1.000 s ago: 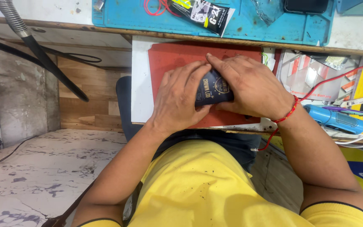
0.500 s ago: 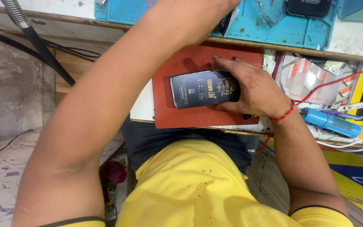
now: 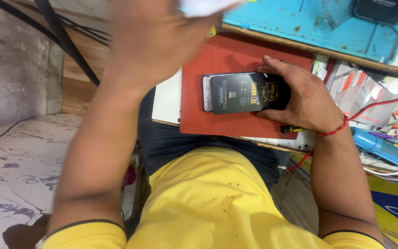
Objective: The person applies adhesive to the internal frame of a disassembled smartphone using a syringe. They then place a battery into the device and secure it by wrapping multiple rubber bands around the phone's exterior. Finally, the person wipes the back of the phone with a tissue.
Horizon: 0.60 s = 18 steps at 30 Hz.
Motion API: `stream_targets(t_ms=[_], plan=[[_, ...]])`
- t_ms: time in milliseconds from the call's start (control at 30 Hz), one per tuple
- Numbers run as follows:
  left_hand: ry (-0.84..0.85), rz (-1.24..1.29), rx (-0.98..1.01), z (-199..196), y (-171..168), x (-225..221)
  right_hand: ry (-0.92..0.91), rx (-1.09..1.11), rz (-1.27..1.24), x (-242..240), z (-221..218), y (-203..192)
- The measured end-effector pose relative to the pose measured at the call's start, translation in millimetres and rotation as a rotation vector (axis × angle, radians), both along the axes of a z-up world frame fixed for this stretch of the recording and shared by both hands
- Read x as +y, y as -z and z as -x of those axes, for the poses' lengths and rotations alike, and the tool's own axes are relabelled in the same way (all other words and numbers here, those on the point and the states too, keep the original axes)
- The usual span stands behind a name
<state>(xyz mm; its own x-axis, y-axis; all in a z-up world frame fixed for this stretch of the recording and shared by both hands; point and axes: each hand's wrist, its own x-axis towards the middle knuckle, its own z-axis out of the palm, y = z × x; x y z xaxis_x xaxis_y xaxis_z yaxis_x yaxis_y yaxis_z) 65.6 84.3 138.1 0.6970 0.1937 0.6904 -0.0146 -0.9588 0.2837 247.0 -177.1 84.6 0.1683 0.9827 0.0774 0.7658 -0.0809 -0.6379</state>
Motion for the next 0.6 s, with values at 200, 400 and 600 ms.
stream_targets(t_ms=[200,400,600], plan=[[0.113,1.636,-0.571,84,59,-23,-0.014,-0.030,-0.008,0,0,1],[-0.016,2.137,-0.589,119,103,-81,-0.009,-0.033,-0.002,0,-1,4],[-0.136,1.852,-0.513,111,108,-90,-0.004,-0.053,0.003,0,1,3]])
